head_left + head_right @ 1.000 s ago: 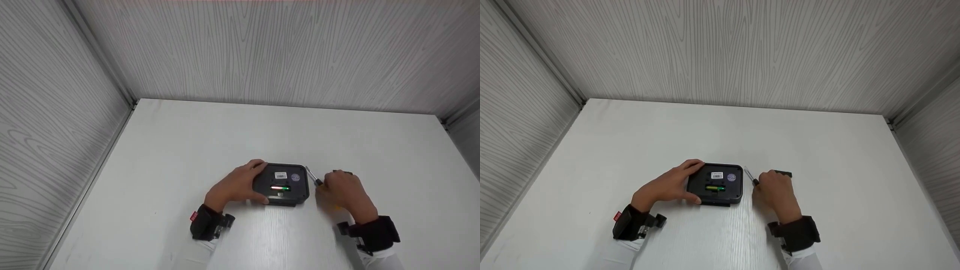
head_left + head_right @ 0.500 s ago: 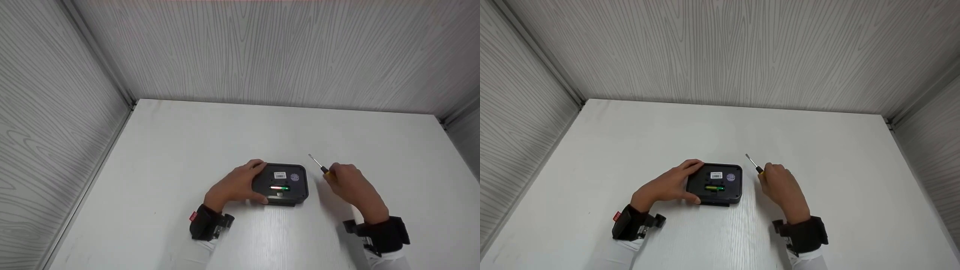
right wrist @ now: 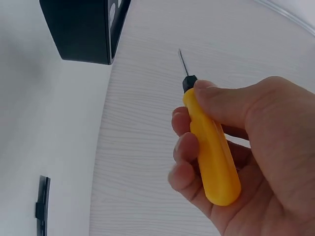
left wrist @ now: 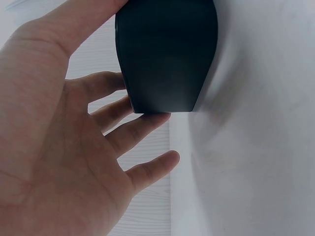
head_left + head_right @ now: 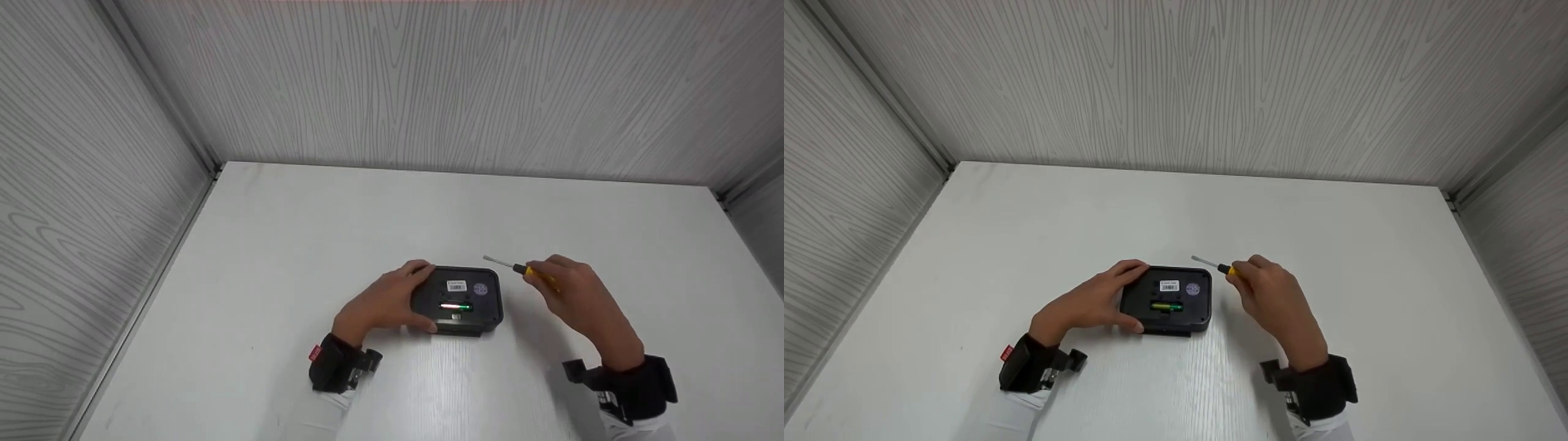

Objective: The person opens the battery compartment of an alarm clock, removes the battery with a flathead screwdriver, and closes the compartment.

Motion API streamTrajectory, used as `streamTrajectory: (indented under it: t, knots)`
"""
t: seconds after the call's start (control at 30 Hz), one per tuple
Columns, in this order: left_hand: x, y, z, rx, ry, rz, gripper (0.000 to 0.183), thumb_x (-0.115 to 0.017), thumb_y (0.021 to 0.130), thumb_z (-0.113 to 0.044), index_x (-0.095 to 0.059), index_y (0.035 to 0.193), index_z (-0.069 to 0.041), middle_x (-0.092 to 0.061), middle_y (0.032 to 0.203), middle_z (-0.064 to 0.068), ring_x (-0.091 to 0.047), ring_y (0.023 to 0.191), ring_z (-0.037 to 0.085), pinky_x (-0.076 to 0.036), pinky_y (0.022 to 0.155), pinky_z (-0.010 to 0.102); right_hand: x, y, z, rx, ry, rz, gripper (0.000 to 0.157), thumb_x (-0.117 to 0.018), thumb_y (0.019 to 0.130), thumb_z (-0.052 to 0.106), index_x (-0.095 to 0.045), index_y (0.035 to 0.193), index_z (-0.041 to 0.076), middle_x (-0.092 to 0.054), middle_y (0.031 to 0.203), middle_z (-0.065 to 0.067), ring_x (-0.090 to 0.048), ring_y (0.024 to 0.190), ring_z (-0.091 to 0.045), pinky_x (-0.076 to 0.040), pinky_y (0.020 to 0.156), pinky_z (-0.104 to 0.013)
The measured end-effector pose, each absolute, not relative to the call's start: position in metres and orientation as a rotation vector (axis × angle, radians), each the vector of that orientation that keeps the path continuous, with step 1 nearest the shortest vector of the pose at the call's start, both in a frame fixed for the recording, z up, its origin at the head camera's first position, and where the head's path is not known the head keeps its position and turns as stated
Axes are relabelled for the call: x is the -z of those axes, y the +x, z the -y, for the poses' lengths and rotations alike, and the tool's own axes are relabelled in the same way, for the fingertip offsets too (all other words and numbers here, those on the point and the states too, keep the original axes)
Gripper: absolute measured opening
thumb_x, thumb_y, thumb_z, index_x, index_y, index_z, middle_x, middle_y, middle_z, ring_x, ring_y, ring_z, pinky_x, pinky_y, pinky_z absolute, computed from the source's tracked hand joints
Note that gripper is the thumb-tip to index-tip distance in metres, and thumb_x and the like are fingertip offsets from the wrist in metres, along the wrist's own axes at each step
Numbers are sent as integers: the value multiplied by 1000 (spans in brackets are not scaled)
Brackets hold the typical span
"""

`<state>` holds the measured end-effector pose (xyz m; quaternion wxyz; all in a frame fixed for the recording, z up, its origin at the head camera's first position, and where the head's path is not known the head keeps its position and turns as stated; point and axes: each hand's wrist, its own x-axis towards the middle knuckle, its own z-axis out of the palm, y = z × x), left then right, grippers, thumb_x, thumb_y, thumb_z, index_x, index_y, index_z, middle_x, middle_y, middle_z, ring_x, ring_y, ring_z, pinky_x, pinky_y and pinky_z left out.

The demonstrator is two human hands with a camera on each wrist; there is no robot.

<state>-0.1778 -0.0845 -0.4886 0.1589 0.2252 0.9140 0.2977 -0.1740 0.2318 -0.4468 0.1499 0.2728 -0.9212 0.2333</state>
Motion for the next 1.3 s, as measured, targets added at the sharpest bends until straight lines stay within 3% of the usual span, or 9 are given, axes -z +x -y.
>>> streamTrajectory:
  t: [0.37, 0.8, 1.07, 1.3]
  knots:
    - [489, -177, 85, -833, 647, -2620, 106, -82, 69, -53, -28, 154, -20, -29, 158, -6, -37, 141, 24, -36, 114, 41, 439, -168, -226, -648, 840, 2540, 19, -81, 75, 6, -75, 93, 7, -76, 88, -3, -71, 76, -15, -59, 65, -32]
    - [489, -178, 84, -824, 610, -2614, 107, -82, 69, -54, -27, 155, -23, -27, 159, -8, -35, 143, 25, -35, 115, 42, 431, -160, -218, -725, 965, 2636, 17, -80, 75, 3, -76, 89, 11, -74, 84, 3, -68, 76, -7, -58, 68, -26]
    - [489, -178, 84, -831, 609, -2617, 107, -82, 69, -54, -27, 155, -22, -27, 159, -8, -35, 143, 25, -35, 115, 43, 431, -158, -215, -757, 1130, 2494, 23, -81, 70, -6, -77, 85, 10, -73, 79, 4, -66, 70, -7, -50, 64, -10]
    - [488, -177, 84, -840, 607, -2618, 105, -82, 69, -53, -27, 155, -23, -27, 158, -8, -36, 143, 25, -35, 114, 43, 431, -156, -211, -729, 1205, 2481, 22, -80, 69, -8, -78, 84, 8, -72, 76, 3, -65, 67, -7, -49, 61, -10]
